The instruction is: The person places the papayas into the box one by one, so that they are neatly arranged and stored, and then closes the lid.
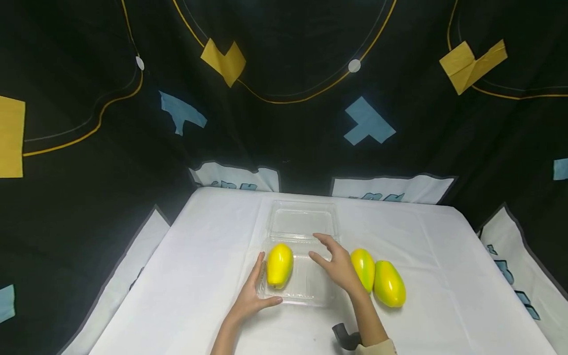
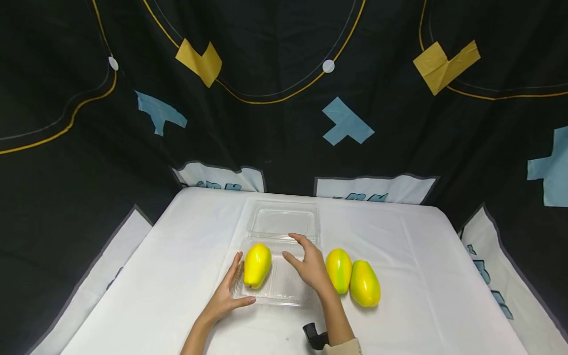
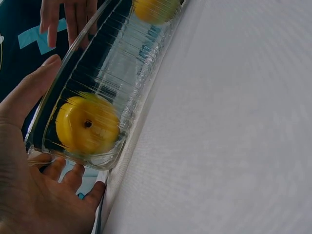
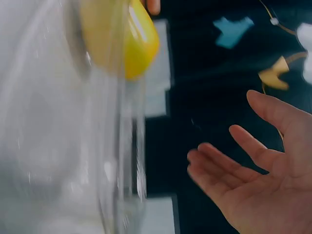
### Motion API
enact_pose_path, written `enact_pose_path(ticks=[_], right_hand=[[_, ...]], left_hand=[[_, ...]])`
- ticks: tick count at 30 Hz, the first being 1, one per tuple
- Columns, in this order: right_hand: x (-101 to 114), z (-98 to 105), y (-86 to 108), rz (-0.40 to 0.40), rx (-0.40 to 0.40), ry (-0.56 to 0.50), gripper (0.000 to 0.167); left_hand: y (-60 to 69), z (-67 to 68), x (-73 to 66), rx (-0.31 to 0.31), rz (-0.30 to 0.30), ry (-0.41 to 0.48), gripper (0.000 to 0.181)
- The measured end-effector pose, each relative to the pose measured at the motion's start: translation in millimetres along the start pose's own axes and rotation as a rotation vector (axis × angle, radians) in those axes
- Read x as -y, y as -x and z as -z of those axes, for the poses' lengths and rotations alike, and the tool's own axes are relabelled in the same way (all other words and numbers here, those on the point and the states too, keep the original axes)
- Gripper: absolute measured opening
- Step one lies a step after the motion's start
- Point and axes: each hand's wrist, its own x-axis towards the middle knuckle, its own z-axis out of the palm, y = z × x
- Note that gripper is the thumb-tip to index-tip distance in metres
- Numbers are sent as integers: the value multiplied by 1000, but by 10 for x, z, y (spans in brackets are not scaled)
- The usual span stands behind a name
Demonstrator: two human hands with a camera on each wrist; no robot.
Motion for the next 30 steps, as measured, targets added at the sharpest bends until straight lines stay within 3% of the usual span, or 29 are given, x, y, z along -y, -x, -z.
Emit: enact_pose_path(ticks=[6, 13, 16, 22, 30], right_hand=[[-113, 367, 121, -4, -110, -118, 46], [-294, 685, 236, -35, -307, -151, 39], [-500, 767, 271, -26, -400, -195, 35], [-1033, 890, 316, -13, -535, -161, 35], [-1549, 971, 448, -32, -605, -112, 48]], left_hand=[[51, 30, -228, 25, 2, 8, 114], [52, 38, -226, 26, -14, 2, 113], [53, 40, -221, 28, -34, 1, 112], [51, 42, -249, 25, -23, 7, 113], [37, 35, -190, 28, -30, 13, 114]])
